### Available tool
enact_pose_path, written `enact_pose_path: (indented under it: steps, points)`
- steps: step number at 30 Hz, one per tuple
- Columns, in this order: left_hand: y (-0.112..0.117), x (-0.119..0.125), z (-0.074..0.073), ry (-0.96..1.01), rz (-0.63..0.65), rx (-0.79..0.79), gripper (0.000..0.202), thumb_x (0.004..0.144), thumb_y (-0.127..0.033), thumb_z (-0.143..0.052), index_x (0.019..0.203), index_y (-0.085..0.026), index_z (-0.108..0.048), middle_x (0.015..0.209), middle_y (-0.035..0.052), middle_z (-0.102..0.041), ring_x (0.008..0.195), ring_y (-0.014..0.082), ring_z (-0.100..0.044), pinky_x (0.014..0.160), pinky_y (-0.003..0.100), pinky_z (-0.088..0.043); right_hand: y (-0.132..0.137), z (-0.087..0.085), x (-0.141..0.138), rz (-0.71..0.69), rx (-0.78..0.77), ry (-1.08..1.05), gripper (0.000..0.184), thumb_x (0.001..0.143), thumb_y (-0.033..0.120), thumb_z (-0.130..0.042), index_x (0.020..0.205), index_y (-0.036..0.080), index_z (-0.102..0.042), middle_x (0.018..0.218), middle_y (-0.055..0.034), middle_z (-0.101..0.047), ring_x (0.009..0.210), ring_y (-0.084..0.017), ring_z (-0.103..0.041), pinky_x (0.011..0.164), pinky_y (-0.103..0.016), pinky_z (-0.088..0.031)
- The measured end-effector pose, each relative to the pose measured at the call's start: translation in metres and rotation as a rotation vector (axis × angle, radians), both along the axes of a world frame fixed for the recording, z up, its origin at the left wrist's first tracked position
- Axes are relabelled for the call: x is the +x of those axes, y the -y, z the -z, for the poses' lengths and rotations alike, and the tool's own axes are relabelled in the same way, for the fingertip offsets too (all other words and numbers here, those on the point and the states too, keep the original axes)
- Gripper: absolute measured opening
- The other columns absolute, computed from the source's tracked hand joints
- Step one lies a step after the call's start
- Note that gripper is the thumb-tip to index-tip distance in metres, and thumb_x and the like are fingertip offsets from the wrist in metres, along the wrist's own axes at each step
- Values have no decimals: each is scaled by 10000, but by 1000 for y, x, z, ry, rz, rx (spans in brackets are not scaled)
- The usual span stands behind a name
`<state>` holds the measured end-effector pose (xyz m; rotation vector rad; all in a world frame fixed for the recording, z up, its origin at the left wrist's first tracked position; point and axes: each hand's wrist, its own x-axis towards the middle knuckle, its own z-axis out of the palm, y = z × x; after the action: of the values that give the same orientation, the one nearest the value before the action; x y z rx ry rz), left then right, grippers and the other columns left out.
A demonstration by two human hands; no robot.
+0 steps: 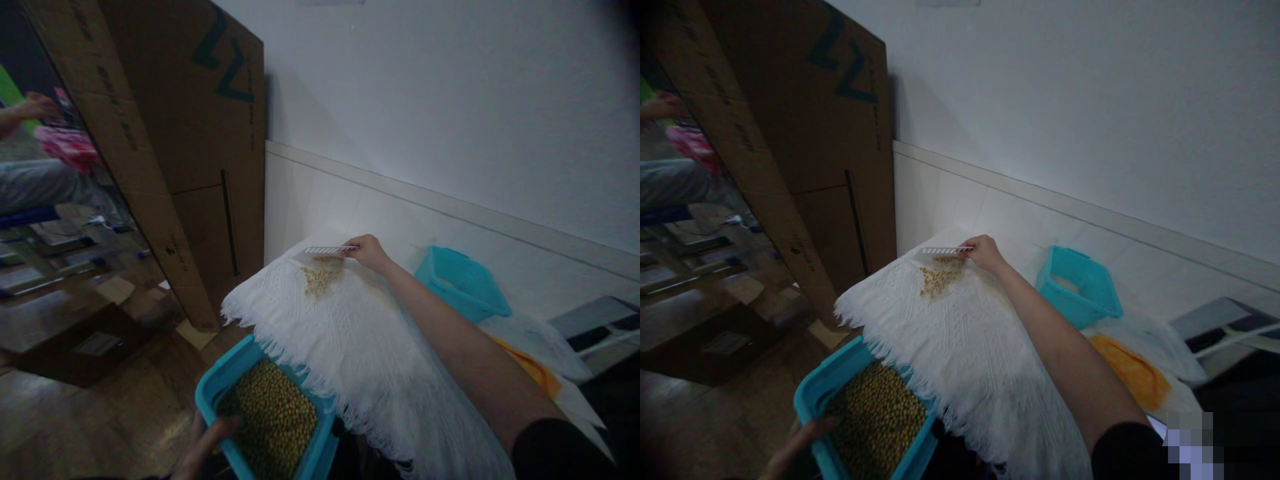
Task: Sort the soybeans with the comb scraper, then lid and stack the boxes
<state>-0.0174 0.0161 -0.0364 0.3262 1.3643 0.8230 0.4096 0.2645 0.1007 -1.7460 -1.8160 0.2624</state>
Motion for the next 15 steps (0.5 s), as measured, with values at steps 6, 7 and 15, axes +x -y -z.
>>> enact_pose_path:
  steps: [6,7,15]
  points:
    - [2,2,-12,-1,17,5,1166,603,-421,-1048,1664,-351,-569,1032,78,-895,1144,482,-880,894,569,-748,18,0,-5,-47,-26,-17,108,818,218,-923,911,231,-975,789,-23,-887,779,-225,-812,742,-284,-556]
    - [2,2,-10,10,6,9,1155,613,-423,-1044,1663,-346,-568,1020,81,-890,1150,485,-879,894,574,-749,21,0,-6,-55,-28,-20,115,823,223,-919,921,229,-977,792,-25,-888,781,-228,-817,741,-285,-564]
    - [-1,9,-1,107,-37,47,1161,627,-294,-1039,1664,-379,-524,1146,98,-868,1102,460,-892,912,600,-748,47,6,-13,-112,-17,-53,170,827,163,-869,939,219,-983,884,-74,-925,834,-267,-869,784,-309,-624]
